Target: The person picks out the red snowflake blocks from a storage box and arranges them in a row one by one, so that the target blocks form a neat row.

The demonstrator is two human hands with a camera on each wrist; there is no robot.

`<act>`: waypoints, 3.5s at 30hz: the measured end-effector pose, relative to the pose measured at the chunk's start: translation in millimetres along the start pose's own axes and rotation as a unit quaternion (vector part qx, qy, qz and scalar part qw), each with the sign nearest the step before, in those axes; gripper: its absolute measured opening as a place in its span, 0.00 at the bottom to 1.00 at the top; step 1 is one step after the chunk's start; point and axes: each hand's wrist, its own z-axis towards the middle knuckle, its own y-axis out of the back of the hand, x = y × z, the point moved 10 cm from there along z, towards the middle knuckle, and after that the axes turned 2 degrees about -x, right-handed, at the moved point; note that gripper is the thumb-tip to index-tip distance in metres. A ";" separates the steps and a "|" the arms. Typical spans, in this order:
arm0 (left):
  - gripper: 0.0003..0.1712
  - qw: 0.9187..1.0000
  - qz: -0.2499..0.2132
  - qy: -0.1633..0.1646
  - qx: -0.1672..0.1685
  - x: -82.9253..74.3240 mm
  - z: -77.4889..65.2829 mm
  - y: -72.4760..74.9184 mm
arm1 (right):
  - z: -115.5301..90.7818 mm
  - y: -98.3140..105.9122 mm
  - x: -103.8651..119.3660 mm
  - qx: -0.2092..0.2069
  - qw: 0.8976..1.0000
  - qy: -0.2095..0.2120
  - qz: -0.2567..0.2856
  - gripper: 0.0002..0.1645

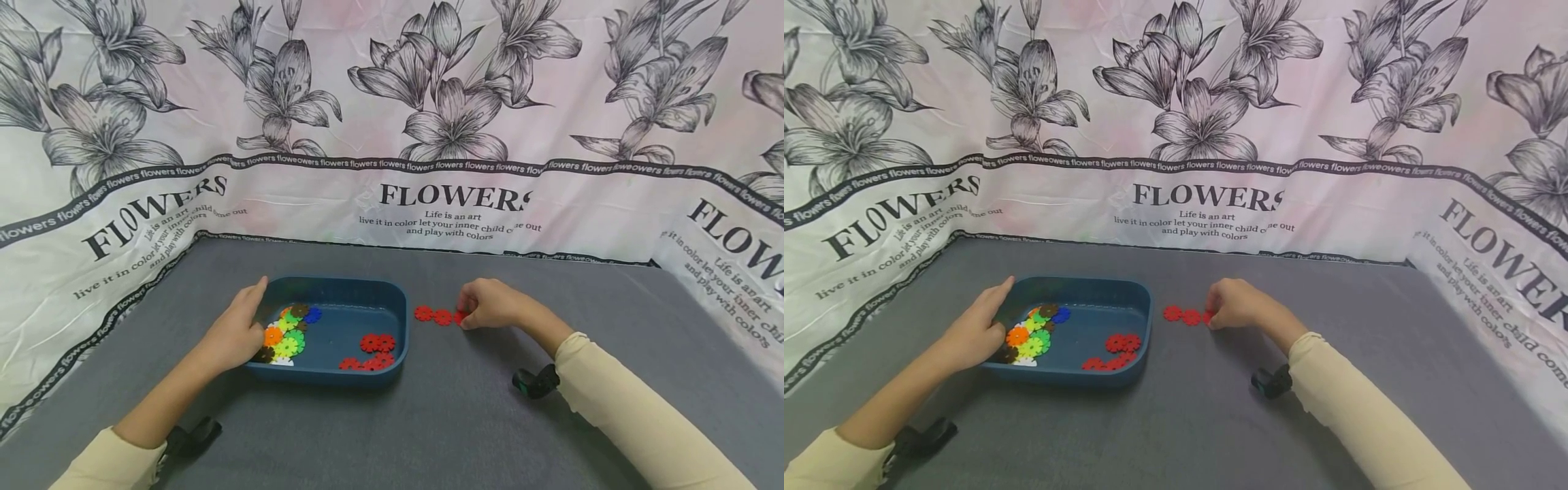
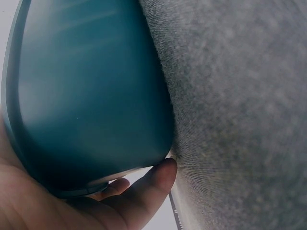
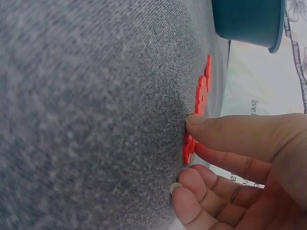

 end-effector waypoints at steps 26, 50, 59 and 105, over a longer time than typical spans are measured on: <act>0.47 1.000 0.007 0.004 -0.003 -0.1 -1.1 2.0 | 8.6 -12.5 174.2 -0.050 0.959 0.264 -0.087 0.05; 0.46 1.000 0.013 0.008 -0.007 2.2 -0.5 1.3 | 26.5 -86.8 185.7 0.148 0.956 0.194 -0.163 0.17; 0.47 1.000 0.004 0.004 -0.007 3.1 -1.7 -0.3 | 27.2 -79.1 178.4 0.117 0.963 0.164 -0.181 0.10; 0.46 1.000 0.005 -0.007 -0.012 -1.2 0.1 1.6 | 11.1 -12.1 169.3 -0.027 0.973 0.230 0.000 0.06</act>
